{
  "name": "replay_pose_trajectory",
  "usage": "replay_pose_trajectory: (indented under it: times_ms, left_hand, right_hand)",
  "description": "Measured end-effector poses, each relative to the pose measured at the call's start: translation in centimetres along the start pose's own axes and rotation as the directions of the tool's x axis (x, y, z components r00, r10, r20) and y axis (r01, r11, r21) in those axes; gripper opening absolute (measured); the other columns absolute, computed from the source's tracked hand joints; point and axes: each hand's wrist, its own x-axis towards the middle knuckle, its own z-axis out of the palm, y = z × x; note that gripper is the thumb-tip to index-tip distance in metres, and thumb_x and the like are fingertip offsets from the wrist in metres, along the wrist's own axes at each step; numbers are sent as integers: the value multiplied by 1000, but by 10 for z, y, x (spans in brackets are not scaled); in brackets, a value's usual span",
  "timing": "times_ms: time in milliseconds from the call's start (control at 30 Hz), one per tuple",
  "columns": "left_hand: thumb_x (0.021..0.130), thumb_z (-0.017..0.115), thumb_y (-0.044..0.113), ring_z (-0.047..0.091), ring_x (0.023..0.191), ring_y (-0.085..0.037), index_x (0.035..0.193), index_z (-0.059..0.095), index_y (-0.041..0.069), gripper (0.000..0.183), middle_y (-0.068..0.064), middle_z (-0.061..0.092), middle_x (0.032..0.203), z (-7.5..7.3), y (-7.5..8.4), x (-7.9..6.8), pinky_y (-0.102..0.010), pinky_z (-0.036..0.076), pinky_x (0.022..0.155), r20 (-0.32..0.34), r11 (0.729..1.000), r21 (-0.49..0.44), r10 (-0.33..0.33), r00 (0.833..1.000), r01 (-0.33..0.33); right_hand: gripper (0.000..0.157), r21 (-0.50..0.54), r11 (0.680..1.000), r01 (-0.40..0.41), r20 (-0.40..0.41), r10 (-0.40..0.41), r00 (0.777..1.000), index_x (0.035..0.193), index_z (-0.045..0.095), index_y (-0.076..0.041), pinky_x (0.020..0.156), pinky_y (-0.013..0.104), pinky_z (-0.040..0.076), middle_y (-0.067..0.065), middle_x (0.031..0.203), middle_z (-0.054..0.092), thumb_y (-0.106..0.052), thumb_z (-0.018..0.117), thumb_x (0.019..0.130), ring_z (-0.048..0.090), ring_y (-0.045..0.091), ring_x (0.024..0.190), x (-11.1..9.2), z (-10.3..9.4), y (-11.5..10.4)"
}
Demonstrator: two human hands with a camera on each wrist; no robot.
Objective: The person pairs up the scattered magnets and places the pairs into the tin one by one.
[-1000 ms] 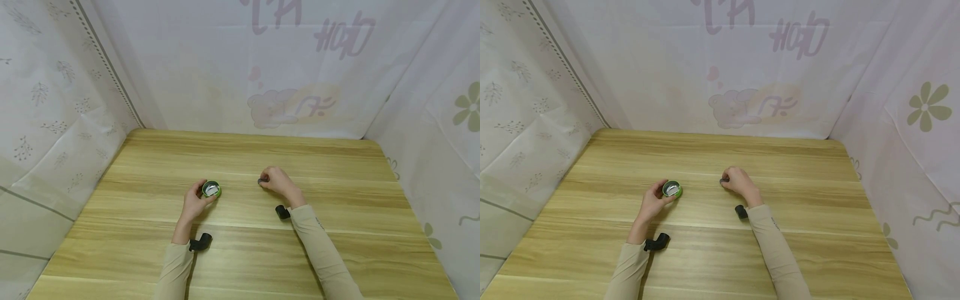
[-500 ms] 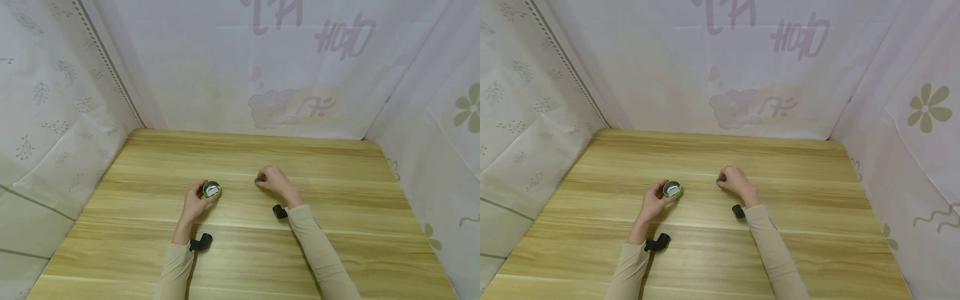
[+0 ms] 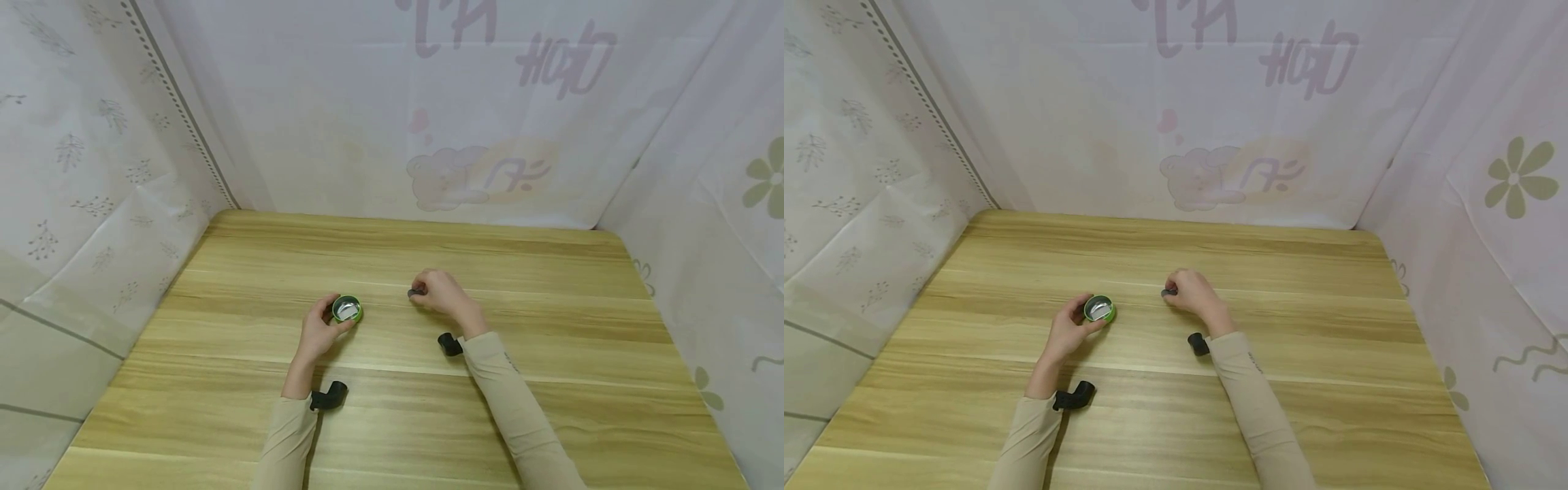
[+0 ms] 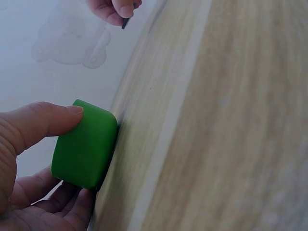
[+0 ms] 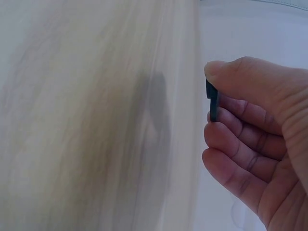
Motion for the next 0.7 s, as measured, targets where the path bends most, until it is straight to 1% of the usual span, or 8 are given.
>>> replay_pose_trajectory:
  times_ms: [67,200,300,433,700]
  left_hand:
    - [73,72,-12,44,122,-40,129,43,-14,63,-29,44,130,0,3,-1,-43,37,105,4,1000,-10,-6,1000,6]
    - [73,69,-15,43,120,-45,127,41,-19,61,-34,43,128,-1,22,-9,-47,36,105,11,1000,-8,2,1000,-2]
    - [73,67,-16,43,120,-47,126,40,-21,60,-36,42,128,-2,35,-14,-48,36,105,13,1000,-1,9,1000,-9]
    - [73,67,-16,42,122,-46,127,41,-20,60,-35,41,129,-2,39,-16,-47,35,106,8,1000,-6,-1,1000,1]
    - [74,67,-15,43,121,-46,128,40,-19,61,-35,41,130,-3,38,-16,-47,36,105,14,1000,-7,2,1000,-2]
  right_hand:
    - [13,7,1000,6,-3,-6,1000,89,69,-2,66,24,51,4,83,64,-12,73,81,59,14,73,1,0,-3]
    - [13,20,1000,9,1,-9,1000,89,69,-2,66,24,51,4,83,64,-12,73,81,58,14,73,4,0,-9]
    - [13,16,1000,8,6,-8,1000,89,70,-2,66,24,51,4,83,64,-12,73,81,58,14,73,7,1,-13]
    - [13,15,1000,17,10,-17,1000,90,70,-2,67,24,51,5,83,65,-11,73,82,59,14,74,10,1,-17]
    - [14,-1,999,37,15,-37,999,90,70,-3,68,24,51,4,85,64,-13,73,81,59,14,75,15,4,-23]
